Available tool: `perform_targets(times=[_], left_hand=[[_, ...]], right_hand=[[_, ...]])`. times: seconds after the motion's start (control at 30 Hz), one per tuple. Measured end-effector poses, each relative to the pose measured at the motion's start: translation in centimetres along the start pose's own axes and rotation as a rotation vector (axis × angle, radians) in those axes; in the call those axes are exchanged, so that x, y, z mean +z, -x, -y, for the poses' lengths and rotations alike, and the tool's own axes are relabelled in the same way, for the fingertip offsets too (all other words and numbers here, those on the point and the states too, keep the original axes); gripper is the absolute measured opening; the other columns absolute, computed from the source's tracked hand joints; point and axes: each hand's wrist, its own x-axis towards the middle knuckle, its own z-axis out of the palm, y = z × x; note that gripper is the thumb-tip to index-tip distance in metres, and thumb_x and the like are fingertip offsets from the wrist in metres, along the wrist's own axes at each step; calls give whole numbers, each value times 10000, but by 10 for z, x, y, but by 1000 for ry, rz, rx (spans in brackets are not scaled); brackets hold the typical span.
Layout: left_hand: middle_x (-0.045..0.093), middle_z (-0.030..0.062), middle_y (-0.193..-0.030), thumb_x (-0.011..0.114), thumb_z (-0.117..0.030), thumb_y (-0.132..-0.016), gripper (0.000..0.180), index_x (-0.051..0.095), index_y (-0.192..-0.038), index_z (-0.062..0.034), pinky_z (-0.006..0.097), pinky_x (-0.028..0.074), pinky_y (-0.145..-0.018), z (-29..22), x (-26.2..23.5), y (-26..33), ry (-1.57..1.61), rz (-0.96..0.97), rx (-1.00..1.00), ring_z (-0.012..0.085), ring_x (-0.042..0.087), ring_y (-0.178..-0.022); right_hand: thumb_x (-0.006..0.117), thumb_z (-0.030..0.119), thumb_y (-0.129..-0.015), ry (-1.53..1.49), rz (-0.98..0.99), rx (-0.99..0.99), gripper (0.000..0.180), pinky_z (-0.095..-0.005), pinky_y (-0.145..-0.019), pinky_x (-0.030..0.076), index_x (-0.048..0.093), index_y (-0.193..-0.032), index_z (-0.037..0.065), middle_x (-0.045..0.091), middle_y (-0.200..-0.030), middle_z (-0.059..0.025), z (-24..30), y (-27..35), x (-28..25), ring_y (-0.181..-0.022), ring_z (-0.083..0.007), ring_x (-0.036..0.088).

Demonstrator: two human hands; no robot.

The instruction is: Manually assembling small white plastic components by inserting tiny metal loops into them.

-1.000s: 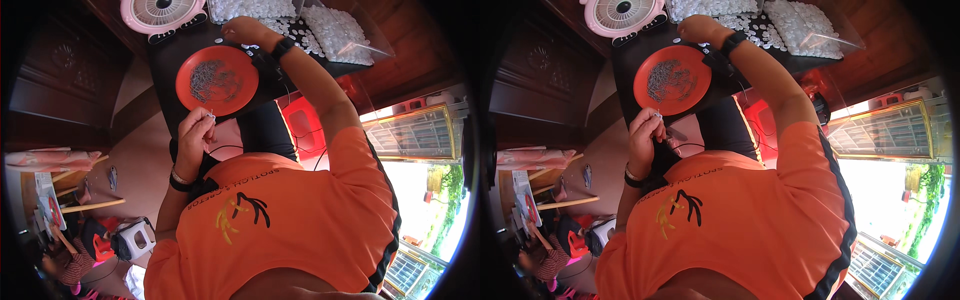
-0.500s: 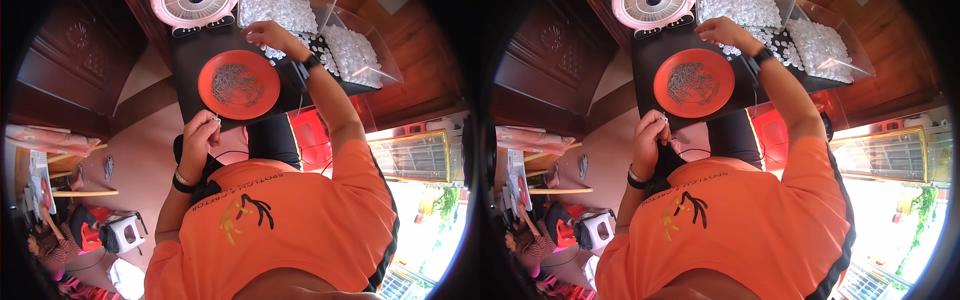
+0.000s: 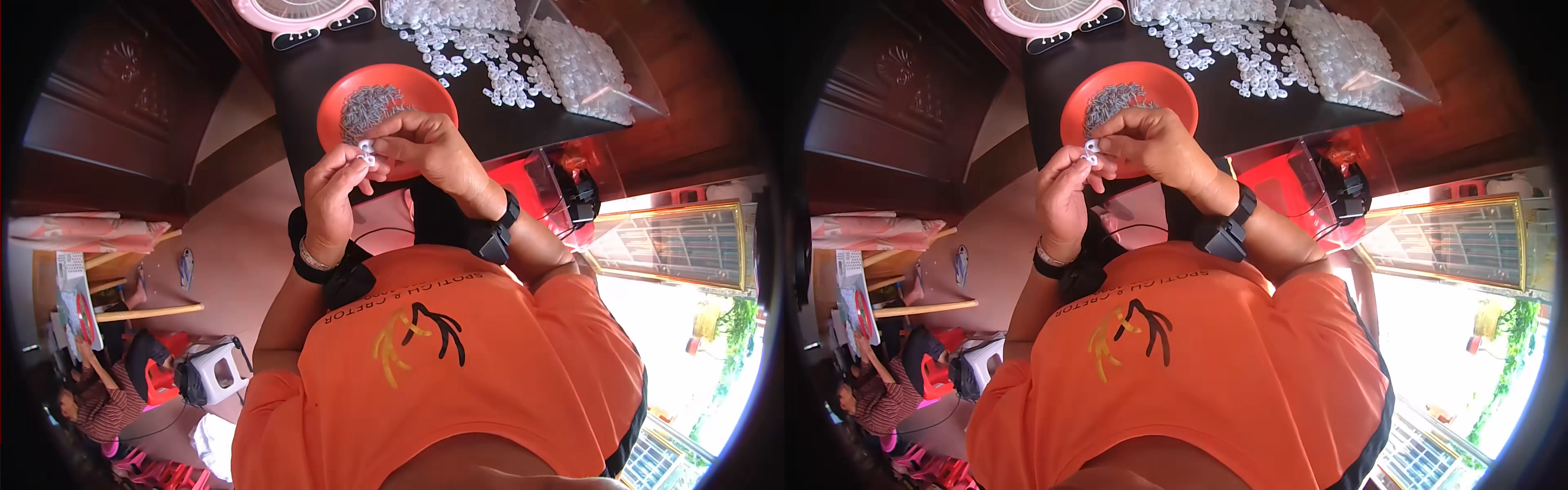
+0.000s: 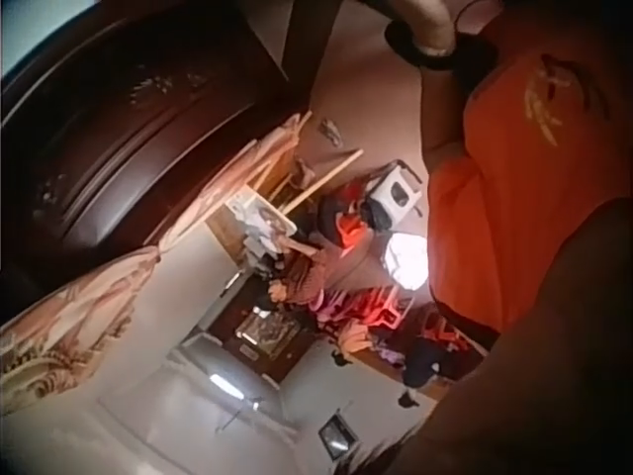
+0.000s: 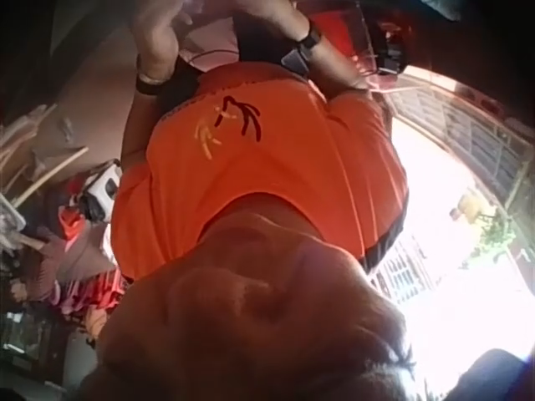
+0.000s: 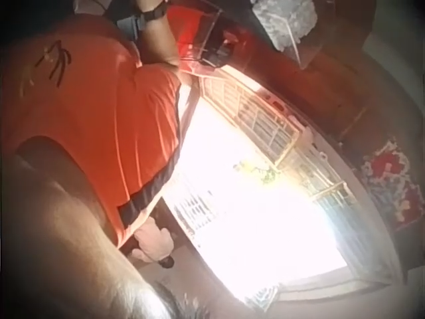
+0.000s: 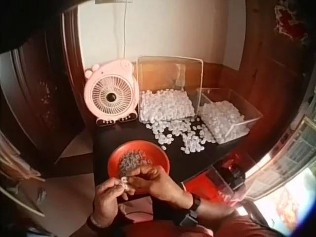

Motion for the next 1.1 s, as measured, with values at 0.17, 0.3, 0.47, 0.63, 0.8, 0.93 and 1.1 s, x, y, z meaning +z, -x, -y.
perform_targets(times=[0.17,0.3,0.47,0.63,0.8,0.93,1.1], left_hand=[[647,119,-797,489,-157,-862,199,577,-812,14,245,418,-589,-5,4,4,40,-19,21,148,585,-686],[592,84,-714,460,-158,-881,187,540,-816,-2,235,409,-574,-7,0,7,28,-22,15,131,547,-633],[529,48,-656,449,-154,-896,164,499,-817,-19,223,398,-555,-4,0,10,-13,-27,-17,117,508,-596],[500,55,-663,438,-157,-888,167,488,-813,-16,244,406,-562,-8,2,6,-63,-9,35,136,505,-605],[483,65,-685,440,-179,-875,168,470,-801,-32,285,408,-567,-7,-3,4,123,8,-52,169,492,-608],[498,71,-658,453,-173,-864,176,486,-787,-18,271,417,-573,-5,-2,4,282,68,-97,166,502,-595],[517,89,-664,441,-184,-869,183,474,-786,-24,274,418,-587,0,-1,3,319,131,-99,189,519,-615]], right_hand=[[606,57,-873,-49,63,98,127,-219,-690,478,645,-981,4,651,-814,-30,-3,-4,-7,-750,-84,606],[612,85,-872,-218,39,181,145,-199,-667,457,639,-1001,26,648,-840,-26,-6,-5,-9,-738,-82,593],[625,71,-862,-255,40,175,156,-210,-719,480,644,-1007,17,655,-872,-33,-8,-1,-7,-781,-86,606],[629,-2,-850,103,149,-36,172,-243,-827,499,640,-1021,-15,667,-940,-60,-10,7,-5,-906,-110,619],[623,9,-861,55,226,-17,157,-243,-797,504,650,-1014,-10,670,-921,-58,-5,13,-5,-868,-114,621],[614,57,-882,-42,259,48,132,-207,-654,476,649,-995,-1,660,-854,-32,-4,13,-7,-777,-84,610],[613,96,-890,-101,138,43,113,-182,-567,425,650,-966,22,626,-763,0,-8,10,-6,-658,-48,561]])
